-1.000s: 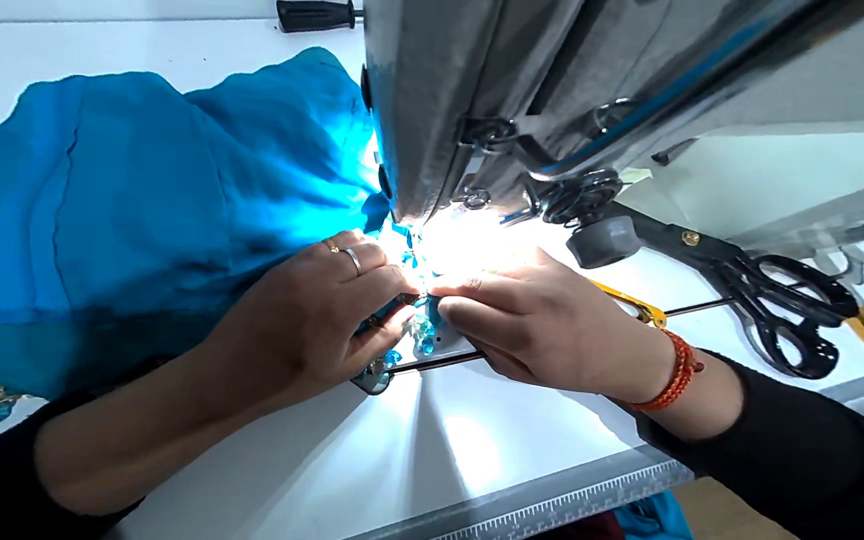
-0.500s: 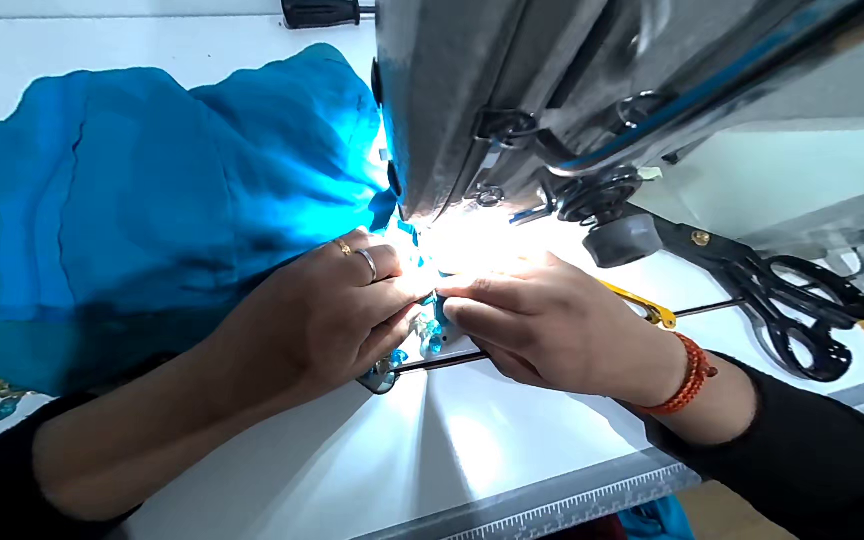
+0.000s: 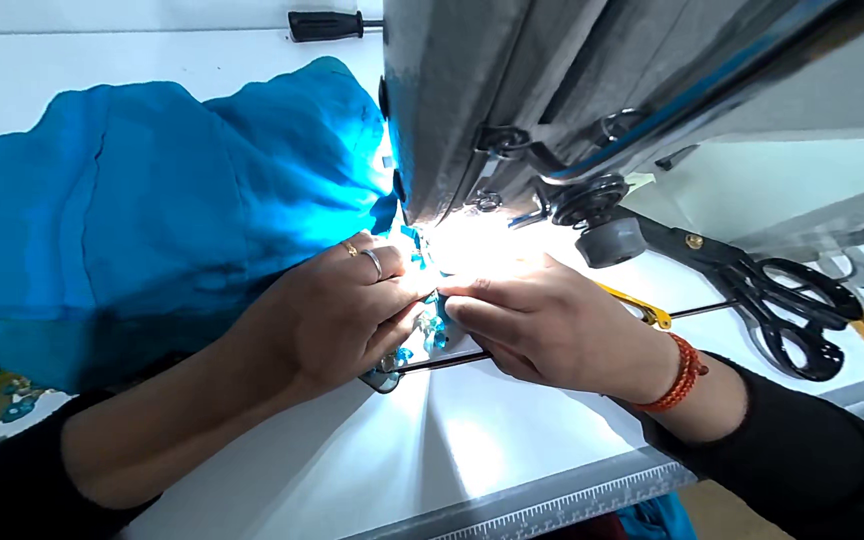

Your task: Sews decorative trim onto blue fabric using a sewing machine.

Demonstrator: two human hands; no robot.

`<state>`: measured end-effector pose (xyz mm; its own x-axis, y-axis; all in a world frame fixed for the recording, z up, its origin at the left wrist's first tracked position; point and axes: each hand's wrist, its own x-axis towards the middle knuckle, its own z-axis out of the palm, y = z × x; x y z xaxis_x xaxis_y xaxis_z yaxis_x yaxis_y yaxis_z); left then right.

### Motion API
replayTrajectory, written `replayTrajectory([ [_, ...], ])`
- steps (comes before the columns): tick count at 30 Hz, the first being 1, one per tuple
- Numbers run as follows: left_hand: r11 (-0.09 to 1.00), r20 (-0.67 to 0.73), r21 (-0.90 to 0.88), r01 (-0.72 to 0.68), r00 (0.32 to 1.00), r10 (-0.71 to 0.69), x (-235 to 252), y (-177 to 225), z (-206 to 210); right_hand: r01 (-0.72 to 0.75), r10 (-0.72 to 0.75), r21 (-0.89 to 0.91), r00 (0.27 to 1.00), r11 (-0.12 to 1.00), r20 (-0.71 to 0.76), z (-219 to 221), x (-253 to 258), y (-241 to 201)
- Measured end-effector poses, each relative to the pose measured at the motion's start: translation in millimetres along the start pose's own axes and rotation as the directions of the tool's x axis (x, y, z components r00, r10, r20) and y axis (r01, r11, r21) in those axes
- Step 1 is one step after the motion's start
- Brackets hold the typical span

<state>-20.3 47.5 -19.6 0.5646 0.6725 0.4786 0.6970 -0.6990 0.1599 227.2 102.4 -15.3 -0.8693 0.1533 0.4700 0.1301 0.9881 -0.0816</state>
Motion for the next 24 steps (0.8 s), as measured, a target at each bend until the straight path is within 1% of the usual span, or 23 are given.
replayTrajectory([
  [6, 1.0, 0.003, -0.008, 0.004, 1.0, -0.004, -0.2, 0.3, 0.6, 0.001, -0.001, -0.012, 1.0, 1.0, 0.001, 0.0, 0.2, 0.4],
  [10, 0.999, 0.029, 0.008, 0.043, 0.999, -0.043, -0.7, 1.3, 0.2, -0.004, 0.004, -0.017, 1.0, 1.0, -0.003, -0.3, 0.8, 0.2],
  [12, 0.999, 0.016, 0.014, 0.051, 0.999, -0.051, -1.7, 0.9, 1.5, -0.003, 0.003, -0.013, 1.0, 1.0, -0.006, 0.1, 0.6, 0.7],
  [24, 0.998, 0.033, 0.038, 0.041, 0.999, -0.043, -1.0, 0.3, 0.8, -0.008, 0.008, -0.028, 1.0, 1.0, 0.012, 0.1, -0.9, 0.8],
])
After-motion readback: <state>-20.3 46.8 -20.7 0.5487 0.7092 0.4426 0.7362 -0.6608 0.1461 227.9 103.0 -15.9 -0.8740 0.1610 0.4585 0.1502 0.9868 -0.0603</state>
